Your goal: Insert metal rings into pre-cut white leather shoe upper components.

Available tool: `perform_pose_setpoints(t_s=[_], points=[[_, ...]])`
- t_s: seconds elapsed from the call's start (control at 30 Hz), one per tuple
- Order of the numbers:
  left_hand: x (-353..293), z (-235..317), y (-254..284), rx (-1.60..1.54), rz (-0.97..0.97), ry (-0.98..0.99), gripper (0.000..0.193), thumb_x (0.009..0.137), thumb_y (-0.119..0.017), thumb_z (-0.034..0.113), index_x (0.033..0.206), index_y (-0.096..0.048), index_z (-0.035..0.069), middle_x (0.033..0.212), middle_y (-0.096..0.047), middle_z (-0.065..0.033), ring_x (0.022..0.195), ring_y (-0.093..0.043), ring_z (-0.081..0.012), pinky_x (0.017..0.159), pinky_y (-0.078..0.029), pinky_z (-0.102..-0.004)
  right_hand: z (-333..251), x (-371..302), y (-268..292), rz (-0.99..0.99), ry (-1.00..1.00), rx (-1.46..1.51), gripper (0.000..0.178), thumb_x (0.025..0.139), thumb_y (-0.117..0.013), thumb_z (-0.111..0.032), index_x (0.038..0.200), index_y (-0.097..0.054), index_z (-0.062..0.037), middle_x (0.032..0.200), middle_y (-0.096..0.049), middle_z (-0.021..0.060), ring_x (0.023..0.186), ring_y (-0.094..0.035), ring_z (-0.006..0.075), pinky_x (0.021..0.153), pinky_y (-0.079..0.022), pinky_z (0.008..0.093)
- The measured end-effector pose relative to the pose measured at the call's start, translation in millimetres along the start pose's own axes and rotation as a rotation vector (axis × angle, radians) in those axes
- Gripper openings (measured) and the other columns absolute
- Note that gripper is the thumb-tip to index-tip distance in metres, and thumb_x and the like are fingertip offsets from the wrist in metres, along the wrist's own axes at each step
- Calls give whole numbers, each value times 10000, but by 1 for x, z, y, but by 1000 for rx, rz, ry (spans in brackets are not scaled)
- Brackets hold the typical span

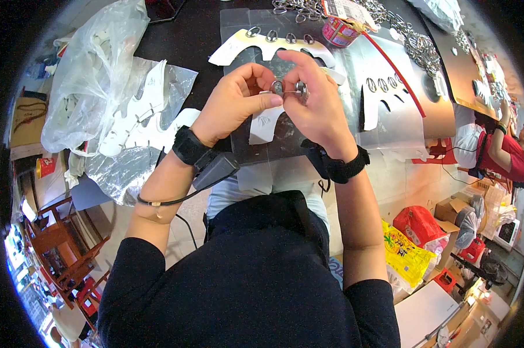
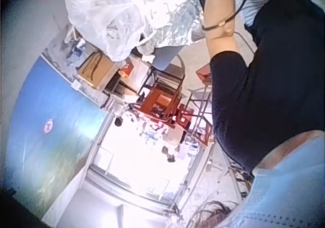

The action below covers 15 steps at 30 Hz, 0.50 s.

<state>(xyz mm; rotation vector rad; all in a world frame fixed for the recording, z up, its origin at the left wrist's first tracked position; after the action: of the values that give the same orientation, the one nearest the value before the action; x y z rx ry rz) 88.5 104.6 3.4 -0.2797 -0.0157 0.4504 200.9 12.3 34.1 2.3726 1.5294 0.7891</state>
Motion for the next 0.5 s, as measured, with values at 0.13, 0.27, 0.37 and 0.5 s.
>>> perform_pose_setpoints(t_s=[0.13, 0.27, 0.37, 0.5], points=[[2, -5, 3, -1, -30, -5, 251, 736, -658, -10, 942, -523, 39, 871, -540, -1, 811, -539, -75, 725, -444, -199, -8, 0, -1, -55, -77, 4, 511, 650, -493, 43, 1140, -484, -104, 681, -512, 3, 694, -548, 157, 723, -417, 284], [4, -12, 3, -95, -56, 48, 244, 731, -655, -24, 926, -523, 40, 865, -541, -1, 815, -542, -76, 727, -447, -199, -2, 0, -1, -98, 17, -153, 516, 654, -506, 22, 1148, -484, -127, 713, -515, -14, 765, -550, 171, 830, -371, 338], [6, -15, 4, -123, -20, 60, 236, 733, -650, -32, 918, -523, 42, 863, -540, 0, 802, -539, -74, 721, -448, -195, -2, 0, 1, -113, -4, -162, 532, 656, -510, 10, 1162, -474, -149, 745, -517, -28, 844, -538, 180, 884, -320, 353], [2, -16, 2, -181, 36, 40, 250, 748, -629, -42, 945, -509, 52, 873, -524, 9, 773, -526, -65, 687, -437, -182, -4, 0, 2, -148, -12, -43, 552, 682, -527, -6, 1214, -434, -117, 846, -517, 7, 904, -513, 166, 920, -302, 345]])
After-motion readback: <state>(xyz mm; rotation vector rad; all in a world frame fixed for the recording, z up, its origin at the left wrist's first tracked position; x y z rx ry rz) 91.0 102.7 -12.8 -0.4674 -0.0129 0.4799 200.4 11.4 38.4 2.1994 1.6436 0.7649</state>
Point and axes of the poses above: each hand's wrist, its own x-axis towards the middle knuckle, its own y-axis out of the back of the hand, z = x × y, the point moved 3 cm from there along x, towards the middle knuckle
